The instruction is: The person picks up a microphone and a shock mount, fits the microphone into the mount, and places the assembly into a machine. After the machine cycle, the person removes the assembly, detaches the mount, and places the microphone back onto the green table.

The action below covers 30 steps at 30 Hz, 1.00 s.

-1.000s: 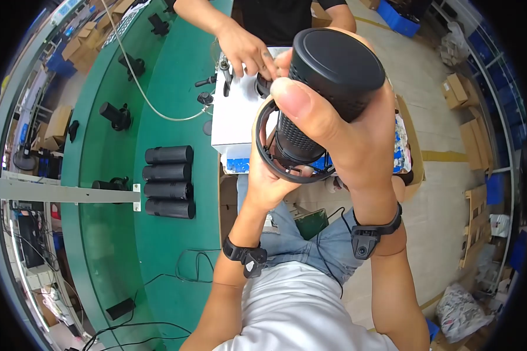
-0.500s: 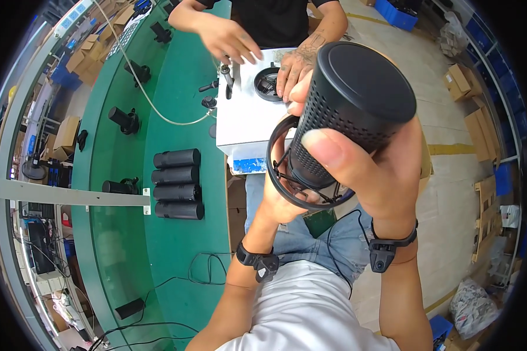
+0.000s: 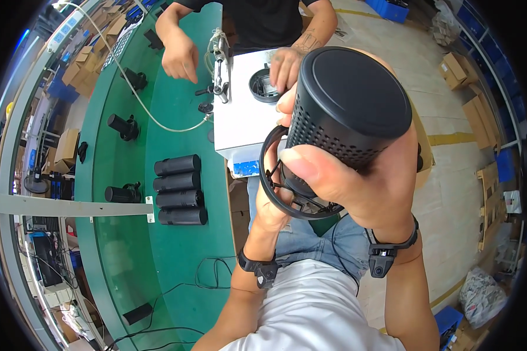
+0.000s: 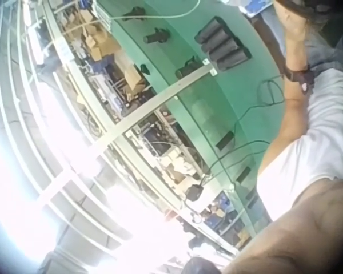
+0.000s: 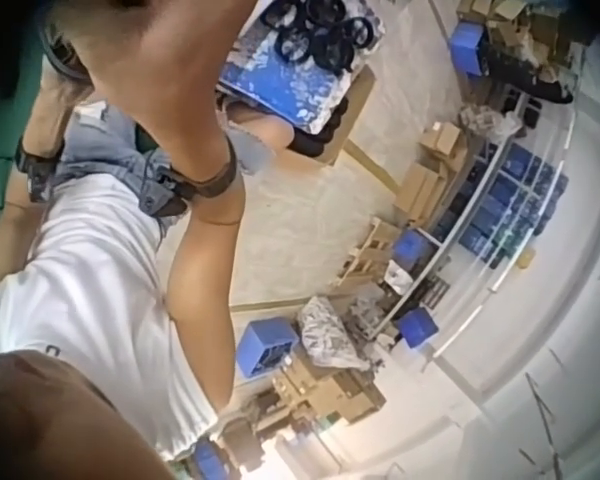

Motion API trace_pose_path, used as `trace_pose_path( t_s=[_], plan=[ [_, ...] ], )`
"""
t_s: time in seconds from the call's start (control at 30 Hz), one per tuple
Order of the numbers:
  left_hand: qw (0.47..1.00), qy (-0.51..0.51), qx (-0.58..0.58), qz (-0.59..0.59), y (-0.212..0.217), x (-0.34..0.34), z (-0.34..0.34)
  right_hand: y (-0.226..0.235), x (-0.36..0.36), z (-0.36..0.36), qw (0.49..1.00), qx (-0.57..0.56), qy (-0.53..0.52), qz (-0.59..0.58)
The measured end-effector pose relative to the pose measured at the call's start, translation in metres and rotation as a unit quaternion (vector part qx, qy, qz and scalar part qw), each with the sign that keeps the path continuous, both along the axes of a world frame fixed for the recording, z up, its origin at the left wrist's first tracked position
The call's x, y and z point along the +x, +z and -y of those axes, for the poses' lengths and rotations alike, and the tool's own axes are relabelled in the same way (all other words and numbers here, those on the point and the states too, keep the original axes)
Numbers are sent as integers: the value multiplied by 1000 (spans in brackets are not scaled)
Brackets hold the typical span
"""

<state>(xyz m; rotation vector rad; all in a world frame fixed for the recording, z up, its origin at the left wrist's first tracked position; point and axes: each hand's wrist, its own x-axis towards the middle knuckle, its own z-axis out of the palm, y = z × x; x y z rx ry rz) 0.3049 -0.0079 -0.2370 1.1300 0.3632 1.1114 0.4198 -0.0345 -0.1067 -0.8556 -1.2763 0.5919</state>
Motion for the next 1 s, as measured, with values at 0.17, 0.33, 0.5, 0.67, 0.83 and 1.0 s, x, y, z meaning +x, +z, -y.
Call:
trace_pose_path(
  t_s=[0.17, 0.33, 0.5, 0.67, 0.83, 1.0],
  plan=[
    [998, -30, 2, -55, -4, 0, 5, -6, -1, 0, 998, 55, -33, 28],
    [998, 20, -40, 36, -10, -8, 14, -6, -1, 2, 999, 9, 15, -35],
    [998, 16, -60, -28, 4, -1, 19, -1, -5, 11, 999, -12, 26, -44],
    [999, 12, -34, 39, -21, 2, 10, -2, -4, 11, 1000, -17, 9, -18],
    [999, -18, -25, 30, -8, 0, 10, -7, 0, 14, 998, -4, -50, 37],
    [996, -52, -73, 23, 17, -4, 8, -11, 3, 12, 996, 28, -54, 63]
  ],
)
